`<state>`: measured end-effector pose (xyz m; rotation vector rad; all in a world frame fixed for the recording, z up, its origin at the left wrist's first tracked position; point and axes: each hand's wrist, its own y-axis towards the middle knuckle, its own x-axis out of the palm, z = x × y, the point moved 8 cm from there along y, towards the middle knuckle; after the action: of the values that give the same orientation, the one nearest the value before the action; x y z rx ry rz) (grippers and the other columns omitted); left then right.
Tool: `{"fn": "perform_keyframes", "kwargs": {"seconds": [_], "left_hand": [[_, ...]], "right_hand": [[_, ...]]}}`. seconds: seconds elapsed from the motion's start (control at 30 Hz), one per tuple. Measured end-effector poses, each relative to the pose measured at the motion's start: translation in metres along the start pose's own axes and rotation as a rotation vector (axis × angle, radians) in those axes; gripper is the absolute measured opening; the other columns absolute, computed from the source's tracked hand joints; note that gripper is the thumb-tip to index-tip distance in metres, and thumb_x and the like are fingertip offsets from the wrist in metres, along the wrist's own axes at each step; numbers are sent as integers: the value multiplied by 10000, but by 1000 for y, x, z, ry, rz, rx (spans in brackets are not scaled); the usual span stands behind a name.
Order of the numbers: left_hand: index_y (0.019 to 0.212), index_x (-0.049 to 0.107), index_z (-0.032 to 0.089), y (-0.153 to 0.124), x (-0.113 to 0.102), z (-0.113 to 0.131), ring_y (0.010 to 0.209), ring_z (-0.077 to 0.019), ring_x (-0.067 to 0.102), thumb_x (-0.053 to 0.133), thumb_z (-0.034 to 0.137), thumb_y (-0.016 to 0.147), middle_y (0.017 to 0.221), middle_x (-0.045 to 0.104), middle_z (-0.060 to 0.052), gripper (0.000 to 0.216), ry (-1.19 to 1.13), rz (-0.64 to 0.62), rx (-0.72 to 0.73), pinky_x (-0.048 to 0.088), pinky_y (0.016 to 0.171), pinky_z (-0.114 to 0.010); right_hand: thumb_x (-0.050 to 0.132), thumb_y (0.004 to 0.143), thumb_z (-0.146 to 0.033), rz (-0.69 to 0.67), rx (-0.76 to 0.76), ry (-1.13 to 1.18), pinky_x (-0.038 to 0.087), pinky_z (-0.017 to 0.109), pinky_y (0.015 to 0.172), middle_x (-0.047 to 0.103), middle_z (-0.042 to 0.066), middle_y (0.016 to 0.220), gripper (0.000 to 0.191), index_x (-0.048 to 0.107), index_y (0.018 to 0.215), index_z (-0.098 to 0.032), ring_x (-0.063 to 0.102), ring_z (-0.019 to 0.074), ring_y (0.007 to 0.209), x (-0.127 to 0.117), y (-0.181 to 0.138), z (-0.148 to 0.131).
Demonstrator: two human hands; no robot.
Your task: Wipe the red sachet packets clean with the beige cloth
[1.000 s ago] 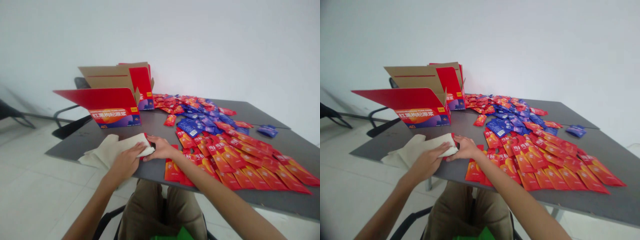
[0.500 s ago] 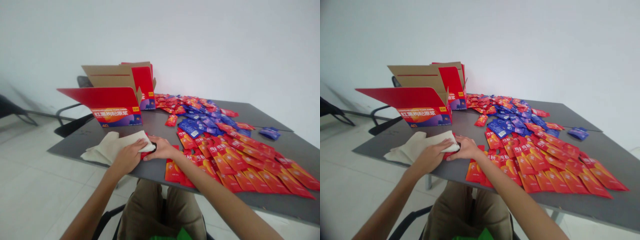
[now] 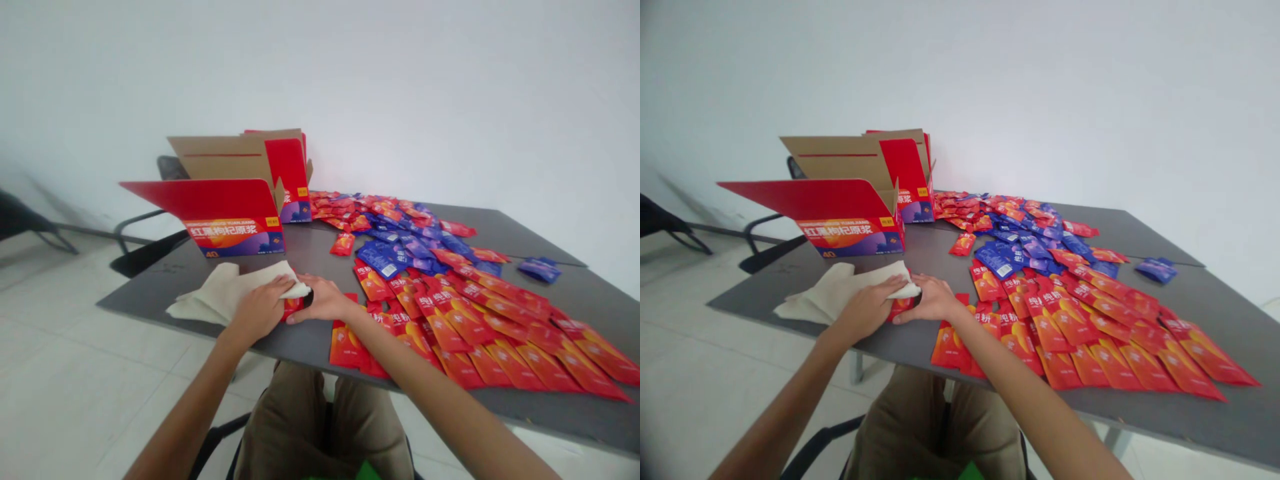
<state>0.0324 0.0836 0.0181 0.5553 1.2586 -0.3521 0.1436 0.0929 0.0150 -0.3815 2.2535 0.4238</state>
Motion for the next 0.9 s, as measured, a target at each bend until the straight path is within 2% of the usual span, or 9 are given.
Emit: {"fn": "perform_keyframes", "kwargs": {"seconds": [0.07,0.17,0.27,0.37,0.47,0.53,0.7,0.77,0.9], "left_hand": [[1314,526,136,2,1,1,1327,-189,423,353,82,784,1401,501,-73,560,18,7,11,337,1113,-363],[1345,493,121,-21,4,13,1350,-181,388,349,80,800,1427,468,-80,564,25,34,85,319,1130,-353],[1365,470,124,-39,3,18,1356,-193,379,344,97,823,1446,442,-76,557,11,53,95,325,1129,-362],[1339,506,145,-21,1,10,1336,-201,412,342,94,817,1423,475,-71,550,8,29,38,326,1125,-374],[1316,523,98,2,0,2,1319,-216,435,352,83,795,1397,501,-112,548,26,11,-9,341,1112,-375],[1314,519,80,0,2,5,1328,-210,423,358,70,784,1395,504,-120,554,22,15,21,329,1121,-362],[1352,481,105,-39,4,19,1357,-194,378,347,88,823,1438,454,-94,546,4,62,91,313,1136,-354],[1349,488,127,-35,3,16,1349,-192,391,337,102,838,1435,459,-82,534,8,52,60,325,1128,-362],[1317,521,139,-1,1,2,1318,-198,436,352,91,809,1406,497,-82,538,29,7,-17,344,1110,-369]], "right_hand": [[755,511,-644,5,-9,7,359,441,1073,544,91,1372,936,521,1322,-238,488,296,1283,-1,0,-1],[796,495,-566,-2,-50,-2,362,421,1076,546,59,1373,895,538,1300,-272,482,284,1292,2,2,-2],[824,446,-528,-6,-25,-45,349,419,1092,518,98,1395,964,531,1313,-224,460,299,1310,4,4,1],[784,506,-585,-6,-34,-30,338,428,1098,540,87,1376,931,519,1325,-231,454,291,1316,1,2,-2],[758,531,-621,6,-21,1,348,437,1087,548,71,1370,906,514,1327,-262,477,288,1296,-1,0,-3],[760,514,-632,11,-13,-5,359,440,1077,539,71,1379,916,518,1320,-272,483,290,1291,0,0,-2],[820,441,-543,8,-47,-41,357,415,1083,542,108,1371,948,556,1287,-208,476,304,1296,4,4,0],[822,458,-528,8,-40,-29,343,422,1090,540,103,1374,936,547,1297,-214,465,304,1304,2,3,-1],[797,523,-547,7,-21,23,356,425,1067,573,58,1342,856,545,1292,-271,500,287,1271,-2,0,-4]]}}
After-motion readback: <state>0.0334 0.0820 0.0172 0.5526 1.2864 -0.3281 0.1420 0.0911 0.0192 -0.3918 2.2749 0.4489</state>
